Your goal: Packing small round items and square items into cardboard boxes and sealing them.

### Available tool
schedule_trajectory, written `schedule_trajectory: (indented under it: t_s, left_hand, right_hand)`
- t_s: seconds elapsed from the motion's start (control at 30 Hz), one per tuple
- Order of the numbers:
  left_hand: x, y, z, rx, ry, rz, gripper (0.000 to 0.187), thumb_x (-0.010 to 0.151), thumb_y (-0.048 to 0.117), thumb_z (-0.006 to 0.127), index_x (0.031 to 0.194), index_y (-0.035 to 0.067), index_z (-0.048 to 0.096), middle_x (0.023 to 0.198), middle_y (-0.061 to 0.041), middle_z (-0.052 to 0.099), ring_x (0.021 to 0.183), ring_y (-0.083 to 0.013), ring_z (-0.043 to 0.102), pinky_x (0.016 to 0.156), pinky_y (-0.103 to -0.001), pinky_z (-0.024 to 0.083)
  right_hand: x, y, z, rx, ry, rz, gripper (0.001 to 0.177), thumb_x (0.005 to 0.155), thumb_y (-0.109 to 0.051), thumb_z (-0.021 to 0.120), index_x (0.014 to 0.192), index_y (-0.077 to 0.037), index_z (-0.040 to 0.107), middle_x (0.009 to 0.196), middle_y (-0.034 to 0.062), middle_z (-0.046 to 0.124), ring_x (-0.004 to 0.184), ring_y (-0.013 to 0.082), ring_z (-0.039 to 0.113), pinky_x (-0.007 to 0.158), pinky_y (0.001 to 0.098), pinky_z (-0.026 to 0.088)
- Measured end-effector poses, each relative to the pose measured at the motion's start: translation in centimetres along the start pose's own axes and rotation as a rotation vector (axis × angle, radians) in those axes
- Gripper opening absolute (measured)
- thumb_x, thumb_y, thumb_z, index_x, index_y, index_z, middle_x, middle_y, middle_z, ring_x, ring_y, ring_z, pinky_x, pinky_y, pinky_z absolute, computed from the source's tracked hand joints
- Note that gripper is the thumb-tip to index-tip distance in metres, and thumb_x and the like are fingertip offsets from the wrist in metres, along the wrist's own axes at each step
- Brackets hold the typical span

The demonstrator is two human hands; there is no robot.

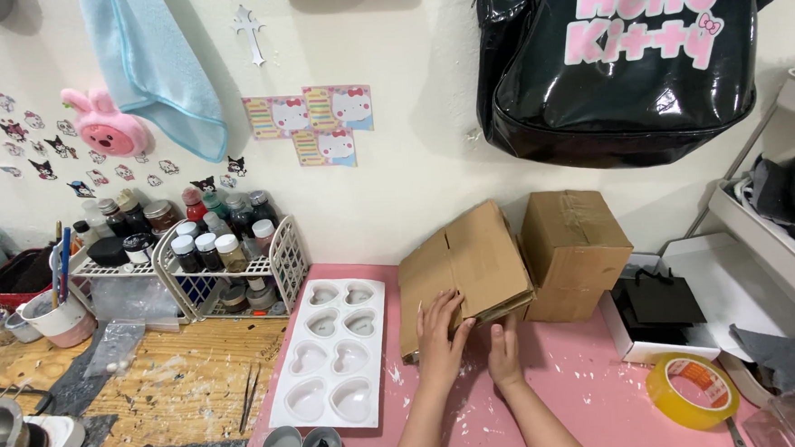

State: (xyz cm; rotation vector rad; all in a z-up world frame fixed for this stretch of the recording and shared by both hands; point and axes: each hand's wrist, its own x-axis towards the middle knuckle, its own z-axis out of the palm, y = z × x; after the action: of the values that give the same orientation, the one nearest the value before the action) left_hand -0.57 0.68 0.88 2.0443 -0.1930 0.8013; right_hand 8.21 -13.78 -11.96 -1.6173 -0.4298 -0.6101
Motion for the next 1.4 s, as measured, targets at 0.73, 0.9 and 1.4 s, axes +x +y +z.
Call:
schedule_trajectory:
  t_s: [0.73,0.9,1.4]
  left_hand:
    - [0.5,0.9,-2.0,0.026,0.156,0.231,0.036,0.082,0.011,0.073,0.117,0.004,0.071,0.125,-0.015,0.07,0.123,-0.0359,0.062,0.106,-0.049,0.047]
    - [-0.1,-0.2,-1.2,-0.006,0.1,0.151,0.028,0.098,0.008,0.065,0.126,0.006,0.069,0.13,-0.011,0.07,0.125,-0.0305,0.066,0.105,-0.042,0.053]
    - [-0.2,3.7,-2.5,-0.333,0.336,0.145,0.029,0.094,-0.013,0.051,0.11,0.001,0.07,0.115,-0.011,0.076,0.12,-0.0294,0.072,0.122,-0.05,0.042]
  right_hand:
    - [0.1,-4.9,1.6,0.003,-0.093,0.187,0.065,0.102,-0.033,0.056,0.151,0.001,0.028,0.137,0.0211,0.059,0.126,0.0298,0.059,0.104,0.0391,0.046]
    - [0.0,-6.0,1.4,0.022,-0.112,0.113,0.069,0.106,-0.028,0.052,0.156,0.003,0.017,0.143,0.0233,0.051,0.131,0.0322,0.052,0.108,0.0401,0.04]
    - [-2.1,-0.4,4.3,0.041,-0.211,0.218,0.05,0.101,-0.015,0.06,0.145,0.0,0.042,0.135,0.02,0.059,0.125,0.0279,0.059,0.102,0.0393,0.049]
